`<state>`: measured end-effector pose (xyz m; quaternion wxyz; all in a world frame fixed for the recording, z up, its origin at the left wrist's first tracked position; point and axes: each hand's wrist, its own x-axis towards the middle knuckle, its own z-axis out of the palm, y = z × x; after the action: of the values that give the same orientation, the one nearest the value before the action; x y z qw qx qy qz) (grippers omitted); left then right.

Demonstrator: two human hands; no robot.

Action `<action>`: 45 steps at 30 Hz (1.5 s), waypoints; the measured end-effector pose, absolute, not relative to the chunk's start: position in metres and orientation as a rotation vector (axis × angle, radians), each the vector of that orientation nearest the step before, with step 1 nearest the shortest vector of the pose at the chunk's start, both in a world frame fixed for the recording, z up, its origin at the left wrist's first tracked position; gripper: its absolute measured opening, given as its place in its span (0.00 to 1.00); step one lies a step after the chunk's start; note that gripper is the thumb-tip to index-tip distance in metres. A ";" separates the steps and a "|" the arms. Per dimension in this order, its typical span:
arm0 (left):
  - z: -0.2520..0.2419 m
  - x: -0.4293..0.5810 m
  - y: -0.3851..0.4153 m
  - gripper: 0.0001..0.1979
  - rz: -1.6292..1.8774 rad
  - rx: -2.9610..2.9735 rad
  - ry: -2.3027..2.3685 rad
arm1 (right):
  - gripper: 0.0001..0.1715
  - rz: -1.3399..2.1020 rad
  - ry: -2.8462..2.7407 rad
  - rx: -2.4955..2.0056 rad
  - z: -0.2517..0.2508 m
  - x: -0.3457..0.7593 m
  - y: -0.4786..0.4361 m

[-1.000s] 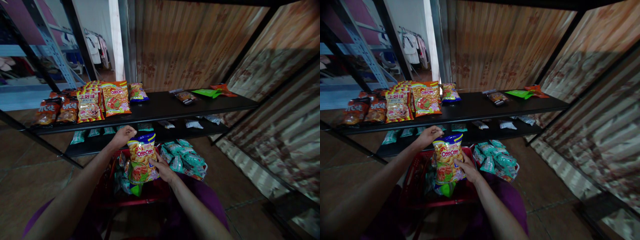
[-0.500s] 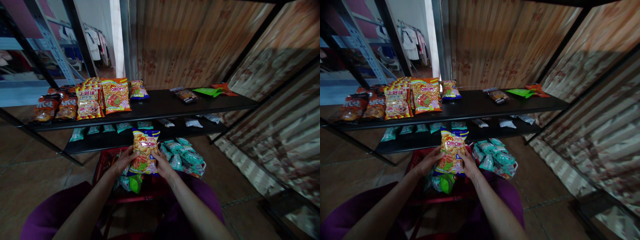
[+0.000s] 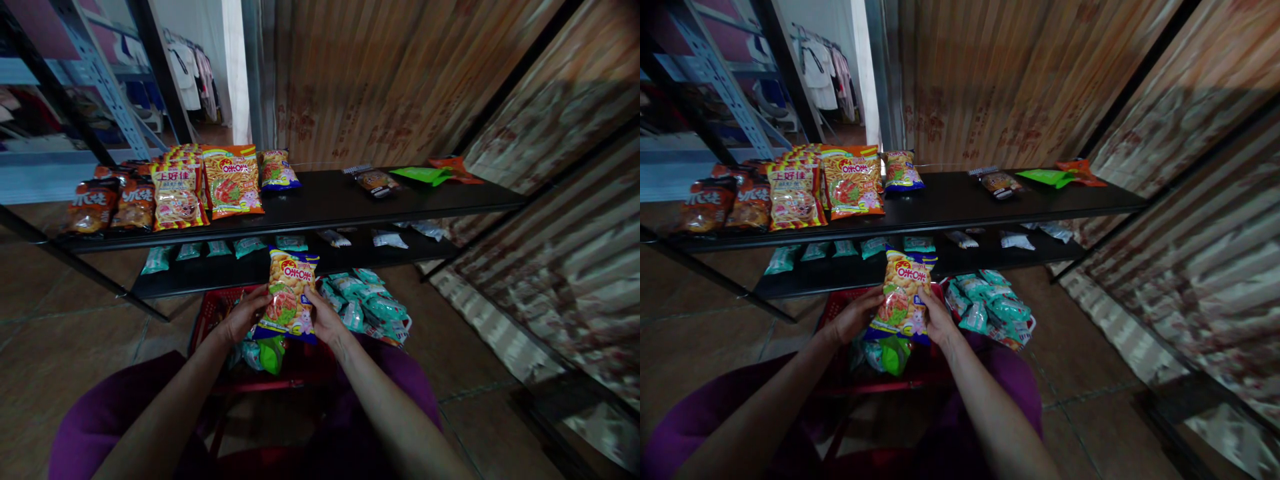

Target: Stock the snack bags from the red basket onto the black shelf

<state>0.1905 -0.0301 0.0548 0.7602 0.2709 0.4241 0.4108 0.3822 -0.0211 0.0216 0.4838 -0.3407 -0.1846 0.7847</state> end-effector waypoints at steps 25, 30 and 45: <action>0.070 0.212 -0.026 0.29 0.858 0.506 0.890 | 0.25 2.015 -0.559 -0.907 0.035 0.380 -0.022; 0.069 0.210 -0.027 0.27 0.962 0.412 0.978 | 0.22 1.931 -0.632 -1.018 0.038 0.391 -0.020; 0.041 0.217 -0.018 0.20 1.154 0.165 1.016 | 0.20 2.034 -0.334 -0.969 0.005 0.380 -0.056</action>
<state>0.2173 -0.0179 0.0407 0.7159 0.0743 0.4588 0.5210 0.3795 -0.0560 0.0055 0.4188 -0.3864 -0.1333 0.8109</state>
